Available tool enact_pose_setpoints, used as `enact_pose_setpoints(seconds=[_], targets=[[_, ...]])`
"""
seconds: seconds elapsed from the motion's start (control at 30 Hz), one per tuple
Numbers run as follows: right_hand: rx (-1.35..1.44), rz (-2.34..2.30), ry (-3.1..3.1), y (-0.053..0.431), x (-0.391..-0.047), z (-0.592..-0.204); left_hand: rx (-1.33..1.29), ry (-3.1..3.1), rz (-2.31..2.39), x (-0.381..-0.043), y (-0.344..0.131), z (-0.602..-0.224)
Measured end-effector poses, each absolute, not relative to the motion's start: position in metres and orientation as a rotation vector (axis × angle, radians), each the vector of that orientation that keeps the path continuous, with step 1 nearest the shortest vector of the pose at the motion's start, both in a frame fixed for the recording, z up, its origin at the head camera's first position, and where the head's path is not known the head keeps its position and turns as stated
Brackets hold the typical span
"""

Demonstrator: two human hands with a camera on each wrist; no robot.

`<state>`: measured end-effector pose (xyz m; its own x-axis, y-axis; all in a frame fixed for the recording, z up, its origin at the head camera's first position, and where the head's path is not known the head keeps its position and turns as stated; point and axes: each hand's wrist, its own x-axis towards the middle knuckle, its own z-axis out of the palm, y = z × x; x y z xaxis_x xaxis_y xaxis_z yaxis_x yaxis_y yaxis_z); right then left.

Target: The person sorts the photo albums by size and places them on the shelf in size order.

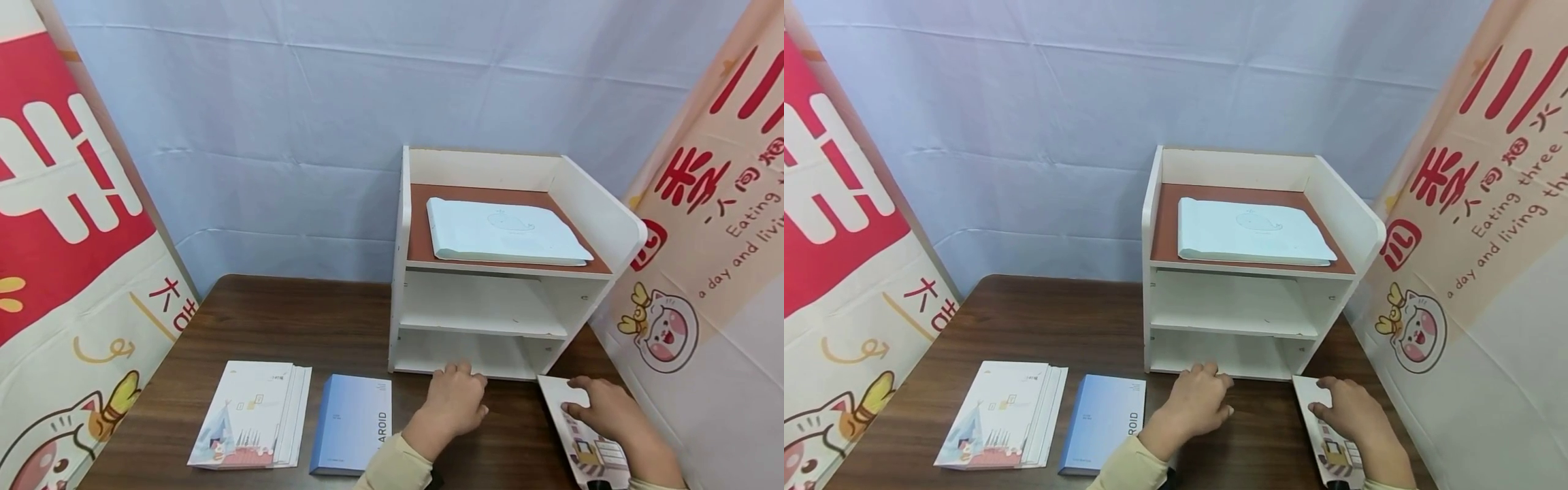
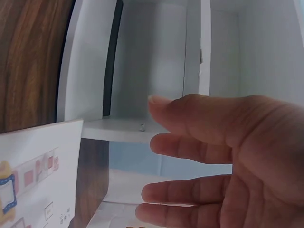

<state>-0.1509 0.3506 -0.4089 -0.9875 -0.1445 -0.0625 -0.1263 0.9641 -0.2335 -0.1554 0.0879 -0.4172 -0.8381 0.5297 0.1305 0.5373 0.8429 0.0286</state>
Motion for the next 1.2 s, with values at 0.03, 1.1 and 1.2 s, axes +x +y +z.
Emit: enact_pose_setpoints(seconds=[0.03,1.1,1.2], targets=[[-0.209,-0.352,3.034,0.351,-0.151,-0.410,-0.850,-2.900,-0.096,-0.155,0.089,-0.419],[-0.069,-0.490,3.023,0.417,-0.144,-0.449,-0.957,-3.037,-0.762,-0.151,0.147,-0.457],[-0.024,-0.535,2.958,0.424,-0.141,-0.450,-0.921,-3.061,-0.865,-0.150,0.152,-0.459]])
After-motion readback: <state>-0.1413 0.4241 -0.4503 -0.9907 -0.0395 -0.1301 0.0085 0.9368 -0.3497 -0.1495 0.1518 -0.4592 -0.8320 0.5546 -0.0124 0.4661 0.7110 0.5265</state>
